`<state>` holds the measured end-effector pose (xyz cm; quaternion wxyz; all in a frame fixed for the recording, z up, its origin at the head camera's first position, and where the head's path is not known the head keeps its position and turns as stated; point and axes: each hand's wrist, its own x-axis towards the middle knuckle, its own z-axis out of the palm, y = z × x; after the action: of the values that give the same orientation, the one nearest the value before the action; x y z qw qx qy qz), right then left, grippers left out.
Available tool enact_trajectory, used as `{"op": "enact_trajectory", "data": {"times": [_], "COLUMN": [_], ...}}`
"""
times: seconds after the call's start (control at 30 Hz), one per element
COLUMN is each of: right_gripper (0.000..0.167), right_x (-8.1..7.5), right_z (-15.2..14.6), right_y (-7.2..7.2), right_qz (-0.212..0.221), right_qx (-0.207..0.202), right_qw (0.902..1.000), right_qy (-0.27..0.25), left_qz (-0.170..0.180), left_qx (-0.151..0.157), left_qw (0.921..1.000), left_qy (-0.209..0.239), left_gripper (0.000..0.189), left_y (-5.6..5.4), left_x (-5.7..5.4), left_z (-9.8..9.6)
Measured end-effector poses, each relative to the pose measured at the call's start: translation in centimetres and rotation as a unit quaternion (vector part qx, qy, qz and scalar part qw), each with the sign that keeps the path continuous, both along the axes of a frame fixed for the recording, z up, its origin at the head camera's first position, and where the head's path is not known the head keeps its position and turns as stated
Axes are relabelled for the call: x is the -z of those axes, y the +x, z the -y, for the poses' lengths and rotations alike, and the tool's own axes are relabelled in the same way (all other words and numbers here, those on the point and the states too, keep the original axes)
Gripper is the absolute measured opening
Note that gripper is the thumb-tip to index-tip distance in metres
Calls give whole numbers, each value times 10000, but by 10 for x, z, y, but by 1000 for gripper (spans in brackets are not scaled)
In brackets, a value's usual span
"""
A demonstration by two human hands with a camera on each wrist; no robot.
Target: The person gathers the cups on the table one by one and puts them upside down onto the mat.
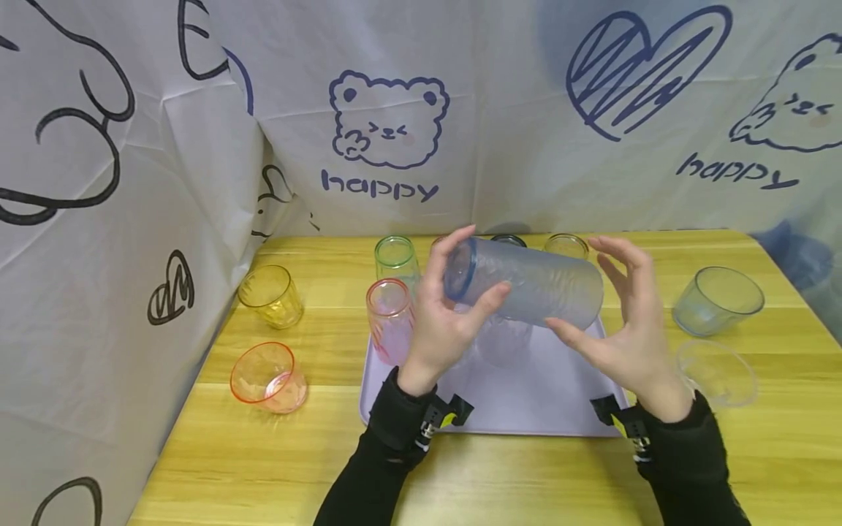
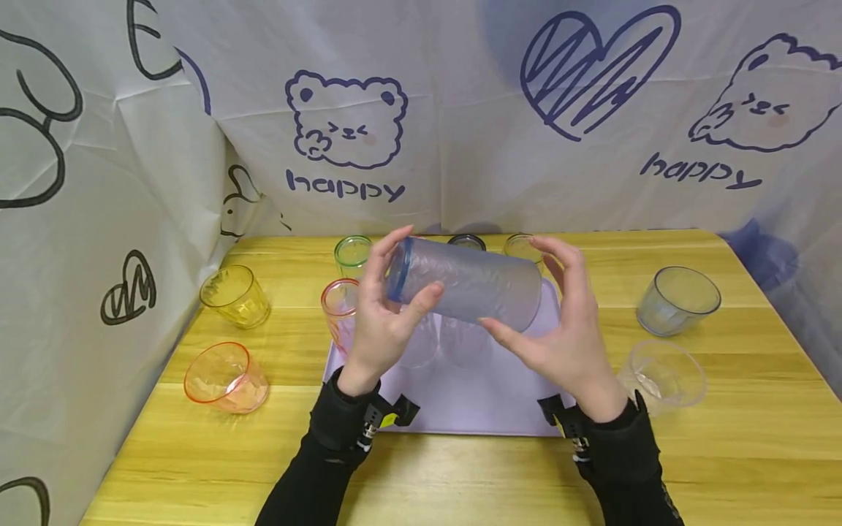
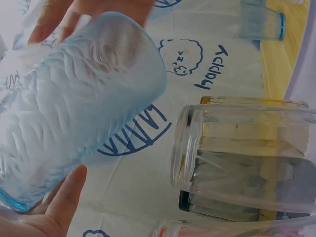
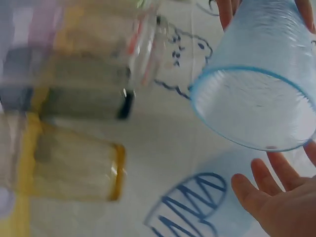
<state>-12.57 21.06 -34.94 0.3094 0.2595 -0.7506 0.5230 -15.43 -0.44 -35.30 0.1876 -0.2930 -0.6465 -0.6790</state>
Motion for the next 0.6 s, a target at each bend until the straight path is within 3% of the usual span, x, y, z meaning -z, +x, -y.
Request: {"op": "enact_trajectory", "data": {"times": [0.17, 0.3, 0.6], "right_gripper": [100, 99, 95], "right_x": [-8, -10, -5], "right_z": [3, 7, 12], "right_y": [6, 10, 11], "right_qz": [-683, -761, -722], "right_qx": [746, 982, 1538], "right_qw": [9866, 9726, 9474], "right_qy": [1278, 1965, 2711], "left_qz": [-189, -329, -343], "left_qx": [-475, -764, -745], "left_qw": [9980, 9944, 9926], "left_qy": [-361, -655, -899], "left_gripper": [67, 70, 72], "left_y": [4, 7, 13], "left_x": [-1, 1, 4], "left_z": [-7, -14, -28]}}
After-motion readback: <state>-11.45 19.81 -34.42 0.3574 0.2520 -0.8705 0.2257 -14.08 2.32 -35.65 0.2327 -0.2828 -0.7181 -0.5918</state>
